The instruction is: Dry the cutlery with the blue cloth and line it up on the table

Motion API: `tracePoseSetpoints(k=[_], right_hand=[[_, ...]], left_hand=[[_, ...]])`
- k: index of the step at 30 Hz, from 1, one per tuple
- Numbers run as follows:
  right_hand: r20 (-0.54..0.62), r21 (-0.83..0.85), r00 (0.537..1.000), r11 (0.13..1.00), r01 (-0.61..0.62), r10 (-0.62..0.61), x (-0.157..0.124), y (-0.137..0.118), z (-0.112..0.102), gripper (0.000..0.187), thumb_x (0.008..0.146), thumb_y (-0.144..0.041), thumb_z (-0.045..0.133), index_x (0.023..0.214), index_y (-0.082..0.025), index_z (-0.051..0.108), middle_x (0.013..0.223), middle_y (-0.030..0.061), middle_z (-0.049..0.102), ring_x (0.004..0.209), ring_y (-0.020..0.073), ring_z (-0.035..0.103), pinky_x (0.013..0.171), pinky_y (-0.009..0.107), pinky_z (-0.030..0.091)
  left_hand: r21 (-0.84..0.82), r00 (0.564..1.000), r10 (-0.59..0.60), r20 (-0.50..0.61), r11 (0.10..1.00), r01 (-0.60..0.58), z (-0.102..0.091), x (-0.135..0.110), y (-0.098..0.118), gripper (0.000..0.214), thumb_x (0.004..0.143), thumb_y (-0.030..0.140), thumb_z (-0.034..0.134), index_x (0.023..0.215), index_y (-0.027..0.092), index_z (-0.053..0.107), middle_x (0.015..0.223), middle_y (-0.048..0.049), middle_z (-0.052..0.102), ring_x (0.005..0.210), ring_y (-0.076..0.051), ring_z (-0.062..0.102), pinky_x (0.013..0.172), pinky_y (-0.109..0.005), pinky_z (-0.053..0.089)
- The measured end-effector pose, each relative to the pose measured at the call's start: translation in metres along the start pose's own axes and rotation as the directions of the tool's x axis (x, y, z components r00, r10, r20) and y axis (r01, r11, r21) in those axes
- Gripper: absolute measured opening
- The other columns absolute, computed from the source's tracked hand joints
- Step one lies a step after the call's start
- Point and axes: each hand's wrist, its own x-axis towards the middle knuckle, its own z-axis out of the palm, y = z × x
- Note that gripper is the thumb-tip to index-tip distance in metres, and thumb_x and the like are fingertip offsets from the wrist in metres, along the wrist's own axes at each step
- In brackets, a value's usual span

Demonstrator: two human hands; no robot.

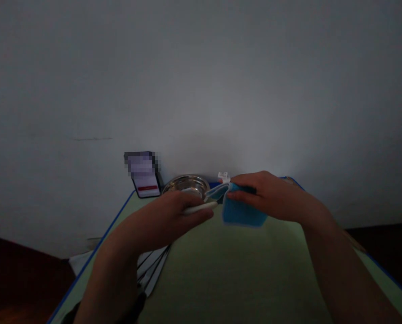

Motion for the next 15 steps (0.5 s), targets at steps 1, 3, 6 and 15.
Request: tracePoseSetpoints(k=[1,3,6,15], right_hand=[[0.027,0.003,1.0,1.0,-0.004,0.004,0.0,-0.001,0.001,0.028,0.086,-0.039,0.043,0.101,-0.024,0.062,0.089,0.0016,0.067,0.074,0.0141,0.058,0.063,0.024,0.038],[0.087,-0.011,0.996,0.999,-0.031,0.032,-0.001,-0.001,0.002,0.031,0.087,-0.041,0.041,0.103,-0.024,0.062,0.09,0.0033,0.067,0.074,0.0159,0.059,0.062,0.025,0.039],[0.129,-0.037,0.989,0.997,-0.068,0.072,-0.002,0.001,0.003,0.033,0.087,-0.041,0.039,0.102,-0.022,0.061,0.095,0.0067,0.066,0.078,0.0189,0.059,0.065,0.028,0.04],[0.178,0.128,0.984,0.99,-0.055,0.031,-0.005,0.015,-0.009,0.036,0.087,-0.042,0.039,0.115,-0.026,0.057,0.097,0.0024,0.066,0.079,0.0169,0.06,0.066,0.026,0.044]], left_hand=[[0.009,1.0,0.01,-0.01,1.0,-0.01,-0.001,0.0,0.002,0.041,0.087,0.047,0.036,0.079,0.018,0.064,0.066,0.0024,0.058,0.058,-0.01,0.052,0.054,-0.02,0.033],[0.033,0.999,0.023,-0.024,0.999,-0.022,-0.001,0.0,0.004,0.042,0.087,0.047,0.037,0.075,0.018,0.064,0.061,0.0027,0.056,0.055,-0.01,0.05,0.052,-0.02,0.031],[0.06,0.999,0.027,-0.032,0.998,-0.025,0.001,0.001,0.004,0.043,0.087,0.048,0.036,0.075,0.017,0.064,0.06,0.0026,0.054,0.054,-0.01,0.048,0.051,-0.021,0.03],[-0.01,0.999,-0.03,0.028,0.999,0.031,0.001,-0.001,-0.006,0.042,0.085,0.05,0.037,0.081,0.019,0.064,0.067,0.0015,0.059,0.059,-0.012,0.053,0.052,-0.021,0.033]])
